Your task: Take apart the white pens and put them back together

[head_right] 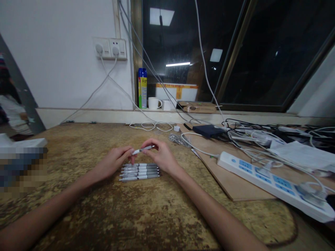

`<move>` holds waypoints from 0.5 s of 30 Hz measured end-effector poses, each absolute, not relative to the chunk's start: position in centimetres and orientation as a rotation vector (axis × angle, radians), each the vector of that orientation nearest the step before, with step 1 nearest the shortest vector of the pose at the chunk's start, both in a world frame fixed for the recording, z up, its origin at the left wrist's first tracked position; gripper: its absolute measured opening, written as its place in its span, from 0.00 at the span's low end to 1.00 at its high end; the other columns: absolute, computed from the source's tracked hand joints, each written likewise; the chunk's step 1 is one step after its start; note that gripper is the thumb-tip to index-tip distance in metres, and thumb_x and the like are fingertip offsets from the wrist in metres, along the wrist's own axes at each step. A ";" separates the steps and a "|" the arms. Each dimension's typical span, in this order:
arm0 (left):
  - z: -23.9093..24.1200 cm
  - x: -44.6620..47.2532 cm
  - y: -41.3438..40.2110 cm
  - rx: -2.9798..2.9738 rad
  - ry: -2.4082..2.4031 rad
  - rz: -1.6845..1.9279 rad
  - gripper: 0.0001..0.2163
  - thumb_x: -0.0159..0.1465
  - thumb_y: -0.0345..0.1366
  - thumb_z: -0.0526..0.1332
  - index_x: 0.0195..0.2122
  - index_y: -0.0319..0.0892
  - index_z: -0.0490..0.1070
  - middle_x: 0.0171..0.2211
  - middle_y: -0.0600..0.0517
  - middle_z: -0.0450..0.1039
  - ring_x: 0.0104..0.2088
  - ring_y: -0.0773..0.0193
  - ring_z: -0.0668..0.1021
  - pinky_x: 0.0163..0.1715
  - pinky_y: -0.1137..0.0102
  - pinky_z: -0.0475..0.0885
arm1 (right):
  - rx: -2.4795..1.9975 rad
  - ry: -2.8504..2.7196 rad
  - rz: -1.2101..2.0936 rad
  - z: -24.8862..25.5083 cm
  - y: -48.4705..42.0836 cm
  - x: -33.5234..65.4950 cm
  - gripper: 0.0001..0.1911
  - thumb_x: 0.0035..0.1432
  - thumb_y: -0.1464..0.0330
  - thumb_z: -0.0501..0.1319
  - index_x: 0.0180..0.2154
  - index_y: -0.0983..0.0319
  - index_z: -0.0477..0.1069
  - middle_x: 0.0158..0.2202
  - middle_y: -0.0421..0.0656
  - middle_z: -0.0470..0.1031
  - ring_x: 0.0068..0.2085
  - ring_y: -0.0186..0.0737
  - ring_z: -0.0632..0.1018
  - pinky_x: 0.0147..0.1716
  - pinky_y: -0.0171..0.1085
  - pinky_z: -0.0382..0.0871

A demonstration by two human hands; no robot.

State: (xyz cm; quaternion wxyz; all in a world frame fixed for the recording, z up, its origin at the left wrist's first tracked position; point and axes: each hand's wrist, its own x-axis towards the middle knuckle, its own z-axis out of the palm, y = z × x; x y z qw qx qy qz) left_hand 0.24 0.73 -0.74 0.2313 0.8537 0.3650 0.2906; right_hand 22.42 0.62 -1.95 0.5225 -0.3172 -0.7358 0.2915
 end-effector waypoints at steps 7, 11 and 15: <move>-1.1 0.1 1.0 2.234 0.967 0.750 0.23 0.74 0.48 0.45 0.30 0.41 0.71 0.28 0.52 0.73 0.31 0.62 0.74 0.35 0.69 0.66 | -0.747 -1.892 0.524 -1.5 0.2 22.8 0.02 0.58 0.69 0.66 0.35 0.60 0.77 0.37 0.42 0.79 0.41 0.42 0.78 0.46 0.42 0.69; -0.9 0.1 1.0 2.206 0.997 0.747 0.22 0.73 0.50 0.45 0.26 0.43 0.63 0.25 0.55 0.64 0.27 0.64 0.67 0.29 0.70 0.62 | -0.712 -1.911 0.539 -1.1 -0.1 23.0 0.01 0.58 0.69 0.66 0.35 0.59 0.76 0.38 0.43 0.80 0.42 0.43 0.79 0.47 0.43 0.70; -0.7 0.3 0.8 2.139 1.017 0.745 0.22 0.72 0.52 0.46 0.27 0.43 0.61 0.24 0.56 0.61 0.26 0.64 0.63 0.27 0.71 0.59 | -0.718 -1.896 0.601 -1.0 -0.2 23.0 0.03 0.58 0.68 0.67 0.36 0.59 0.76 0.38 0.43 0.80 0.43 0.44 0.79 0.48 0.44 0.70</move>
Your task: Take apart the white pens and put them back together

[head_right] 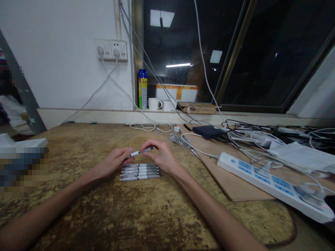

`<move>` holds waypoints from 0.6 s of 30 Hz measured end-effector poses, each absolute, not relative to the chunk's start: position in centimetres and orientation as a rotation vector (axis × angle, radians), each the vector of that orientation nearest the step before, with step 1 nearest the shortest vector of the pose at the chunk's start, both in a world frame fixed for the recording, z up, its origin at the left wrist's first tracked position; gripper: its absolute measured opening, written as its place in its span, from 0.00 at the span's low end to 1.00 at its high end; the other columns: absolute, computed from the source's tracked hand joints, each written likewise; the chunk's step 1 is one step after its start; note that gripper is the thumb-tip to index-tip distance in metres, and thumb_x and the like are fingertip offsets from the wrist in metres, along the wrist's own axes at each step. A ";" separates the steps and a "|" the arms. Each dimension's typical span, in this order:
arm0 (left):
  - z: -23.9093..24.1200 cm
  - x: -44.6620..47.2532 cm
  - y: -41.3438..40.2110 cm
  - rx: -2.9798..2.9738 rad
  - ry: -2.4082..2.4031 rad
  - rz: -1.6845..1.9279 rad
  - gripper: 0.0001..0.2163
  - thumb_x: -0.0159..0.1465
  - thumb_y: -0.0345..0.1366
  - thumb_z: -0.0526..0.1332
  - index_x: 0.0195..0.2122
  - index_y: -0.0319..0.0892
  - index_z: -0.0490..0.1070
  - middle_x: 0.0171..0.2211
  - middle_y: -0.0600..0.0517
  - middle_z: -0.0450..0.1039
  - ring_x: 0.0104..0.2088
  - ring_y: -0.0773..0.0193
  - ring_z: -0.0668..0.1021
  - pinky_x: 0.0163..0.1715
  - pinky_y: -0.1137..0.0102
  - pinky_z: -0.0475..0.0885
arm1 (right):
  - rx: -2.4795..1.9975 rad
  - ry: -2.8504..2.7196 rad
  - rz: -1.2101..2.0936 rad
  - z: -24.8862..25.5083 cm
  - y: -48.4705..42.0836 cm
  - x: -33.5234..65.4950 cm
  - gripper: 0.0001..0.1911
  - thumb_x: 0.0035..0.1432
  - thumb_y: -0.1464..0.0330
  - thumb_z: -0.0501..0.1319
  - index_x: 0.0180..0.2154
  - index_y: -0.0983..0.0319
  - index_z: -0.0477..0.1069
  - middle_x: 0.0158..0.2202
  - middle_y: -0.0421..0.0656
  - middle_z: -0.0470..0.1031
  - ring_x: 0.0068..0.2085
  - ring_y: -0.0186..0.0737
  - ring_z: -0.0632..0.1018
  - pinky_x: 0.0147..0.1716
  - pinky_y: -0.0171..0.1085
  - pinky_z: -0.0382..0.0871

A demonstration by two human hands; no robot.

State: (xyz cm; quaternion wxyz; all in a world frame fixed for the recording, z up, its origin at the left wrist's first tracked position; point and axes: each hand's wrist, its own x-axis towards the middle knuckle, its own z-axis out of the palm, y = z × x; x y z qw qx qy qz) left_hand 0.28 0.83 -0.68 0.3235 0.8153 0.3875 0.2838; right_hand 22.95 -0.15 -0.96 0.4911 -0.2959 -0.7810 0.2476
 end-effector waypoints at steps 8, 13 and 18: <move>-0.7 0.2 0.9 1.961 1.016 0.671 0.23 0.70 0.54 0.48 0.33 0.41 0.70 0.22 0.57 0.55 0.23 0.65 0.60 0.24 0.71 0.54 | -0.684 -1.886 0.662 -1.0 0.0 23.2 0.04 0.58 0.68 0.67 0.37 0.59 0.76 0.38 0.42 0.79 0.43 0.42 0.78 0.48 0.42 0.69; -0.9 -0.1 1.3 1.976 0.975 0.684 0.23 0.71 0.54 0.46 0.33 0.41 0.69 0.22 0.57 0.57 0.22 0.67 0.59 0.23 0.72 0.55 | -0.696 -1.874 0.731 -1.0 0.3 23.7 0.07 0.57 0.66 0.68 0.38 0.59 0.76 0.40 0.42 0.79 0.44 0.42 0.78 0.50 0.42 0.68; -0.8 -0.1 1.2 2.061 0.912 0.687 0.20 0.72 0.51 0.48 0.35 0.42 0.70 0.27 0.53 0.67 0.26 0.66 0.67 0.25 0.73 0.62 | -0.765 -1.765 0.762 -1.2 0.8 23.9 0.10 0.60 0.61 0.66 0.40 0.60 0.76 0.42 0.44 0.80 0.44 0.41 0.79 0.48 0.41 0.70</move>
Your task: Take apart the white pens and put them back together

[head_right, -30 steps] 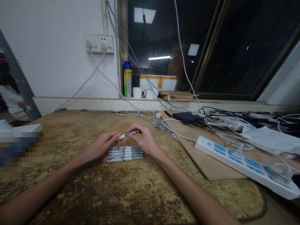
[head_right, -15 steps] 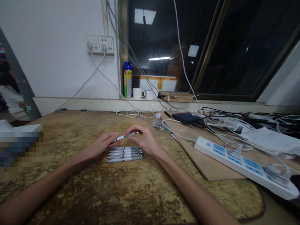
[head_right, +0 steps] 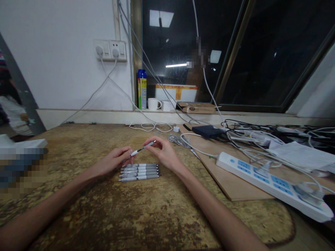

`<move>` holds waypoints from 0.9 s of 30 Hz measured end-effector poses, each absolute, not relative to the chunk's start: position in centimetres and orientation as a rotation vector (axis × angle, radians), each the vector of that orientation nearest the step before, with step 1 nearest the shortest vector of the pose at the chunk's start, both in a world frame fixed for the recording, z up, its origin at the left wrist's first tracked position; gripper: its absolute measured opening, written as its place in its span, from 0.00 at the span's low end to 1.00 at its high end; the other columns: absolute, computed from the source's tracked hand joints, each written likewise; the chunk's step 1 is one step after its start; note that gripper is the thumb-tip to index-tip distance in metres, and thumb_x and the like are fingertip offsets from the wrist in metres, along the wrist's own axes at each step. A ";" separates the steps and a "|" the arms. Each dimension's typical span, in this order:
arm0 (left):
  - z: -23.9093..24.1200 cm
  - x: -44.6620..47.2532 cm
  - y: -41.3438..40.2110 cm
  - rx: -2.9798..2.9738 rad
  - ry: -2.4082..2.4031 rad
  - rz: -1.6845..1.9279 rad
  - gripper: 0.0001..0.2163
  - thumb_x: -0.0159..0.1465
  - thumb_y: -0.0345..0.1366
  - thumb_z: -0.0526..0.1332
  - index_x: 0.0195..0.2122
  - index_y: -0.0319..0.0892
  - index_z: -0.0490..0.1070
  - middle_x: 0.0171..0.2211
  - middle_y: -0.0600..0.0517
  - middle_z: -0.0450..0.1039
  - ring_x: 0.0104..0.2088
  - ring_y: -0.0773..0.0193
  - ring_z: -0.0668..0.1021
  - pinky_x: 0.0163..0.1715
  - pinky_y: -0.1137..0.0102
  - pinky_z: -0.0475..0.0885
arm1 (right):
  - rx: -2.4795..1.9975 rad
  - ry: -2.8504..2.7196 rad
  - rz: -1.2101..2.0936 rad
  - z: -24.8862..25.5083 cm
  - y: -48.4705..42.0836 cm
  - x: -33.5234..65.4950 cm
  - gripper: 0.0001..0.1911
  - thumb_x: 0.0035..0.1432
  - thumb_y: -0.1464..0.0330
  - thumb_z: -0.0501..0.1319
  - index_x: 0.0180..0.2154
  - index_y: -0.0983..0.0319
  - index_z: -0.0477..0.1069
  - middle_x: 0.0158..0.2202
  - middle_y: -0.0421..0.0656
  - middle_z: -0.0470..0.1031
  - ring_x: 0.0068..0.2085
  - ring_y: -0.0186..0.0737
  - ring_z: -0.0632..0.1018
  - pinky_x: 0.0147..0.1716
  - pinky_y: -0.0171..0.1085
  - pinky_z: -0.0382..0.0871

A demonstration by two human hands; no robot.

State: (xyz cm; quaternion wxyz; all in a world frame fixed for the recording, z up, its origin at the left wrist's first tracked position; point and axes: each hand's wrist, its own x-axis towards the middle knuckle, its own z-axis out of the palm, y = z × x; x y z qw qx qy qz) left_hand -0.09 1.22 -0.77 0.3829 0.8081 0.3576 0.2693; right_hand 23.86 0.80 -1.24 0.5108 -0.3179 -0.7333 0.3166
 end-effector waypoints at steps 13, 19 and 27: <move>-0.2 -0.1 0.6 2.219 0.876 0.840 0.17 0.72 0.42 0.51 0.57 0.51 0.72 0.56 0.48 0.75 0.51 0.57 0.77 0.53 0.61 0.70 | -0.858 -1.541 0.879 -1.4 1.2 24.2 0.16 0.57 0.56 0.66 0.42 0.60 0.75 0.33 0.43 0.79 0.34 0.40 0.80 0.38 0.40 0.75; 0.0 -0.2 0.6 2.289 0.893 0.874 0.17 0.73 0.40 0.51 0.57 0.51 0.73 0.58 0.49 0.74 0.57 0.56 0.74 0.60 0.59 0.65 | -0.895 -1.452 0.836 -0.7 1.0 24.4 0.15 0.56 0.55 0.67 0.38 0.60 0.76 0.35 0.44 0.79 0.35 0.41 0.80 0.38 0.41 0.77; -0.3 -0.3 0.8 2.296 0.928 0.892 0.16 0.73 0.40 0.51 0.57 0.51 0.73 0.58 0.48 0.74 0.57 0.55 0.75 0.60 0.58 0.66 | -0.992 -1.453 0.708 -1.2 1.6 25.2 0.14 0.59 0.57 0.64 0.40 0.60 0.76 0.34 0.44 0.80 0.38 0.44 0.81 0.46 0.45 0.73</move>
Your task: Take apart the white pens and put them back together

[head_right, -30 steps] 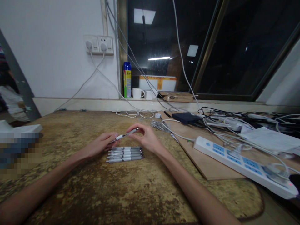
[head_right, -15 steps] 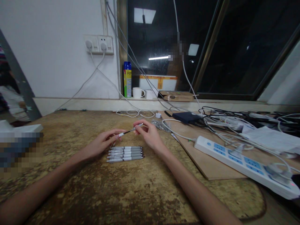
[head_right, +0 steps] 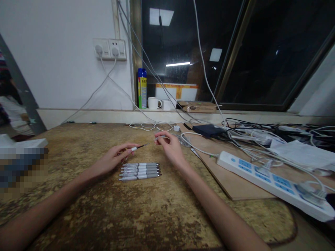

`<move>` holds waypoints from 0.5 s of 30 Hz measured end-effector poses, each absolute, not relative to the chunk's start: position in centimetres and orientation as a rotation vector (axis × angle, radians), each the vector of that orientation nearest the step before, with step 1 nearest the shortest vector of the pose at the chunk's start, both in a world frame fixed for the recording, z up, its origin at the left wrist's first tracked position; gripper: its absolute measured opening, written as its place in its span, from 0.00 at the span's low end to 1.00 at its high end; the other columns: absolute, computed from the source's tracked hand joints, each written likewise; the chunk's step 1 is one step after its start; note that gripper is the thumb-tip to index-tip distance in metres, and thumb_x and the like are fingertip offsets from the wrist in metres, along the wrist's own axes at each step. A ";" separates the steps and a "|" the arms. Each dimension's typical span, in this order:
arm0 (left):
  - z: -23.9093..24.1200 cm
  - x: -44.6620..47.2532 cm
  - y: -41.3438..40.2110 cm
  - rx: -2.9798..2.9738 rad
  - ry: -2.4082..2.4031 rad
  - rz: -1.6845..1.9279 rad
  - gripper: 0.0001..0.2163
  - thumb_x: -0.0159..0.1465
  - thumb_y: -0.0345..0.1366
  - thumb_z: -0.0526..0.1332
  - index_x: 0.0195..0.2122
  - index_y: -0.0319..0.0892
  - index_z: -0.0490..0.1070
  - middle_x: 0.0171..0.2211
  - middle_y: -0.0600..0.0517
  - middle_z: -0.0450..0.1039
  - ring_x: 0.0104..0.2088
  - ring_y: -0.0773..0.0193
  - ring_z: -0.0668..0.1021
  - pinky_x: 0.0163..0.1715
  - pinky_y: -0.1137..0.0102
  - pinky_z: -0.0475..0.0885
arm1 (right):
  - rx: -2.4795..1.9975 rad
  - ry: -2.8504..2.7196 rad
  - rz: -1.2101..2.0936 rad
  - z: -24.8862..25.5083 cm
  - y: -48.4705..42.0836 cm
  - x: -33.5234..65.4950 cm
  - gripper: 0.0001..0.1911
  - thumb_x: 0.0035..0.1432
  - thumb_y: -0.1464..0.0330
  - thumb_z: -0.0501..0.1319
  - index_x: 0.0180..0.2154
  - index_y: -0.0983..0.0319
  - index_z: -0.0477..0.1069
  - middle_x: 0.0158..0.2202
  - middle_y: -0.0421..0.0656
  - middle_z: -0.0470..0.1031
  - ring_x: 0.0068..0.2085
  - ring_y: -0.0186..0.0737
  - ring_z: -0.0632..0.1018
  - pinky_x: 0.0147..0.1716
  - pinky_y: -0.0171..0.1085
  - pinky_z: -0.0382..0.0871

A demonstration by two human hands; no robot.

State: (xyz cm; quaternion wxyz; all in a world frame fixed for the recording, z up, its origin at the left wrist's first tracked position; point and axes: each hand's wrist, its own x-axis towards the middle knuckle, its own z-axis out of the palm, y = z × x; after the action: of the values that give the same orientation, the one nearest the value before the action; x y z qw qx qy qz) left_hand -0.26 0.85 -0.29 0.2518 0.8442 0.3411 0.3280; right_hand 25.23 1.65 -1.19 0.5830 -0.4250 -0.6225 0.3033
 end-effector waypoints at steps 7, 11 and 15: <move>-0.3 -0.3 0.8 2.286 0.880 0.870 0.16 0.73 0.39 0.52 0.57 0.53 0.73 0.58 0.50 0.74 0.56 0.57 0.76 0.59 0.58 0.67 | -1.056 -1.695 0.711 -2.7 1.7 24.0 0.17 0.63 0.54 0.60 0.35 0.61 0.76 0.31 0.44 0.80 0.34 0.43 0.80 0.39 0.41 0.72; -0.2 -0.3 0.7 2.268 0.870 0.846 0.16 0.73 0.40 0.52 0.57 0.54 0.73 0.59 0.50 0.74 0.57 0.57 0.75 0.60 0.59 0.67 | -1.032 -1.770 0.709 -2.7 1.0 23.2 0.18 0.65 0.53 0.59 0.35 0.61 0.75 0.31 0.43 0.80 0.33 0.42 0.79 0.36 0.40 0.71; -0.2 -0.2 0.7 2.266 0.871 0.823 0.16 0.73 0.39 0.51 0.58 0.52 0.72 0.60 0.50 0.73 0.59 0.57 0.74 0.60 0.57 0.65 | -1.008 -1.764 0.734 -2.6 0.8 23.0 0.19 0.65 0.53 0.58 0.33 0.61 0.73 0.30 0.43 0.79 0.32 0.41 0.79 0.34 0.38 0.70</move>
State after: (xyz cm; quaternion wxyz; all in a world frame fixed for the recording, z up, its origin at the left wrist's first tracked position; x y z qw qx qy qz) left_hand -0.22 0.69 -0.24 0.2851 0.8472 0.3258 0.3078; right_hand 23.03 0.83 -2.60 0.4712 -0.4117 -0.7202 0.2997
